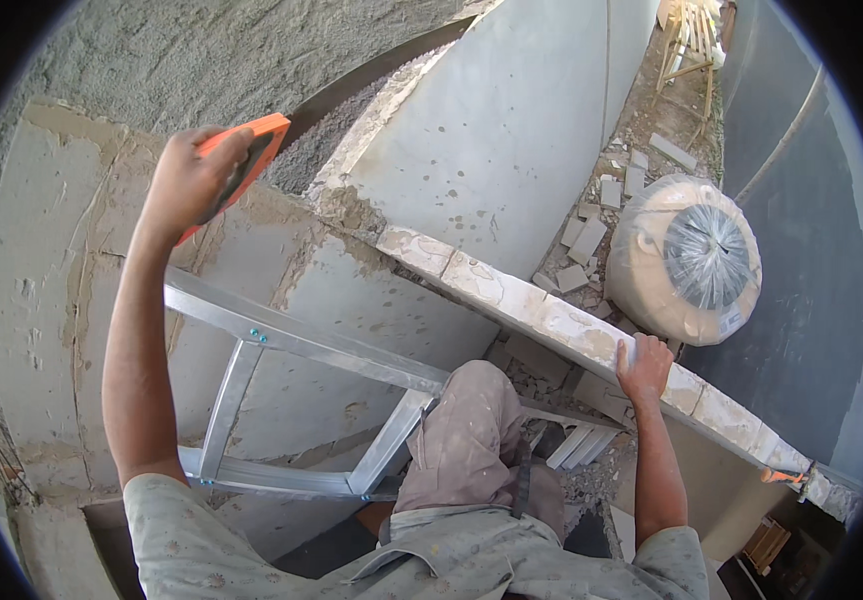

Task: Cutting and removing segments of a masonry wall using a hand saw and hammer.

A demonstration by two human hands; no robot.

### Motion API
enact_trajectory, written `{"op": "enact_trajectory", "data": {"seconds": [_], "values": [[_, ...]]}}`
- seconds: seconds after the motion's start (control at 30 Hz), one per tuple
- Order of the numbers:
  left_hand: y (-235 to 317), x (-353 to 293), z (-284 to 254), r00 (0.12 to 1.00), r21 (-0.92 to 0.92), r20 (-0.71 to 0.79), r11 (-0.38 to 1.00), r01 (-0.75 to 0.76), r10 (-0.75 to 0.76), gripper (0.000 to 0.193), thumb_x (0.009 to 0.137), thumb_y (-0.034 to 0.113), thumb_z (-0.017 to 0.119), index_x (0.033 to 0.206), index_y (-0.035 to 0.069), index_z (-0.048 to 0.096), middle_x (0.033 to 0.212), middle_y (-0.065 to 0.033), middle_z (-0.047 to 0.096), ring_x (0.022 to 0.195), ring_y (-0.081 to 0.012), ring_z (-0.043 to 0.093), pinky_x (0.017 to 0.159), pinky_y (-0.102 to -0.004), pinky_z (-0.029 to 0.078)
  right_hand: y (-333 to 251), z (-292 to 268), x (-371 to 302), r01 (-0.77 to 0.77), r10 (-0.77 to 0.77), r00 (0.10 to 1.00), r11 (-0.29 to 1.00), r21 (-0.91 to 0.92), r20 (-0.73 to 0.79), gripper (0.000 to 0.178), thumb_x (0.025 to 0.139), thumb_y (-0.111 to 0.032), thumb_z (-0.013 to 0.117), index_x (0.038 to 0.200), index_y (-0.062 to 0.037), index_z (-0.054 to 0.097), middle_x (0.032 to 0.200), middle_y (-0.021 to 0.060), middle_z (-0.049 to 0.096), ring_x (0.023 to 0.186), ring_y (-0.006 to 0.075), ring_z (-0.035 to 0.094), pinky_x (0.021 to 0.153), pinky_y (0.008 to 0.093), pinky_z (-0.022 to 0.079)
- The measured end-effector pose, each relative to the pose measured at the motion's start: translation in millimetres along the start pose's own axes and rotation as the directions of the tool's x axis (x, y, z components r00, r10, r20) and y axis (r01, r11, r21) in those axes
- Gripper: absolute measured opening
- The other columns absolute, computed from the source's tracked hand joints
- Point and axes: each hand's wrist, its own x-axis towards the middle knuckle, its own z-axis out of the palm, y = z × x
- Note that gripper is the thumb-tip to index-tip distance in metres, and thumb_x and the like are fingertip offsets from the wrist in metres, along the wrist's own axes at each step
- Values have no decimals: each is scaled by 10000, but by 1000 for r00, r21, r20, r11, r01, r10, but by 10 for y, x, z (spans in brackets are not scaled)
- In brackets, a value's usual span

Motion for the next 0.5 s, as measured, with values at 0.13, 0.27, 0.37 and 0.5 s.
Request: {"op": "enact_trajectory", "data": {"seconds": [0.13,0.27,0.37,0.5], "values": [[-692,807,1692,985,400,-161,916,15,54,424,943,392,545,990,-15,653,872,-270,681,863,-453,661,789,-519,513,5,4,7,17,-16,999,1000,25,-52,300,873,-360,639,950,-71,614,928,123,581,943,318,537,850,458,402],[-1165,1124,2467,990,451,-124,893,1,61,370,944,370,555,964,12,645,975,-217,695,956,-386,666,867,-512,486,-2,7,35,10,-8,999,999,43,-54,316,857,-356,658,971,-63,621,925,122,580,947,321,537,854,456,402],[-1452,1076,2673,990,458,-138,883,98,-38,363,946,370,553,1035,29,637,1157,-206,652,1090,-365,617,929,-506,447,-6,20,52,1,1,999,999,54,-38,332,851,-352,665,1003,-59,628,929,124,580,954,322,538,864,455,400],[-1836,1096,2796,990,492,-143,868,71,-1,497,951,457,532,1218,42,592,1305,-208,581,1212,-380,543,1059,-529,352,31,47,22,27,-20,995,997,66,-93,350,847,-348,672,1036,-56,634,938,128,579,954,324,539,871,457,397]]}}
